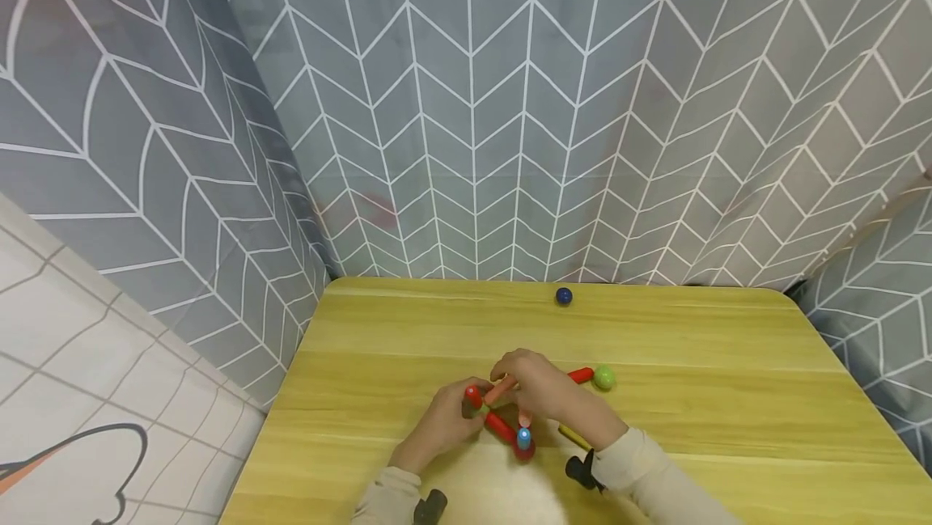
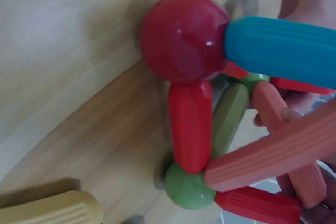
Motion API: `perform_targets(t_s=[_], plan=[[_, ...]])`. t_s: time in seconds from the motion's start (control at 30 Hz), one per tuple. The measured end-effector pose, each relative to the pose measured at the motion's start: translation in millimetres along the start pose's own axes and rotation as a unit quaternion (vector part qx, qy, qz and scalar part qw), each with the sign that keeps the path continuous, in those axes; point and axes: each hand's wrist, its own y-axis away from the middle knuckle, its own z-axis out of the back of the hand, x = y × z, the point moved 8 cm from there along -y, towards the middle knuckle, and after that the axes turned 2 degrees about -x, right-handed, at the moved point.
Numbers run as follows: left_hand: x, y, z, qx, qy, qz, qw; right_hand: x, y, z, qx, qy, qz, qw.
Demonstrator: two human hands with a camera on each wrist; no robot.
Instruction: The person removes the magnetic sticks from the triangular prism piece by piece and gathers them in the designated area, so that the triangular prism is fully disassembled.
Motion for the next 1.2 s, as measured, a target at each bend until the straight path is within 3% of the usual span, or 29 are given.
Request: perform_targets(t_s=[0.2, 0.47, 0.97, 1.2], plan=[[-0.2, 0.7, 0.9, 0.002, -0.006, -0.005, 1.0000, 6.6, -5.0, -4.8, -0.011, 0.039, 0.048, 0.998], [-1.2, 1.1, 1.7, -0.006, -0.021, -0.024, 0.9995, 4.3, -6.3, -9.5, -0.012, 0.051, 0.042, 0.998], [0.0, 1.7, -0.1, -0.004, -0.014, -0.026, 0.9996, 3.5, -4.8, -11.8, -0.019, 0.039, 0.063, 0.997], [2.2, 0.9, -1.7, -0.001, -0.010, -0.017, 0.9998, 5.5, -5.8, -3.3, -0.059, 0.062, 0.083, 0.993]])
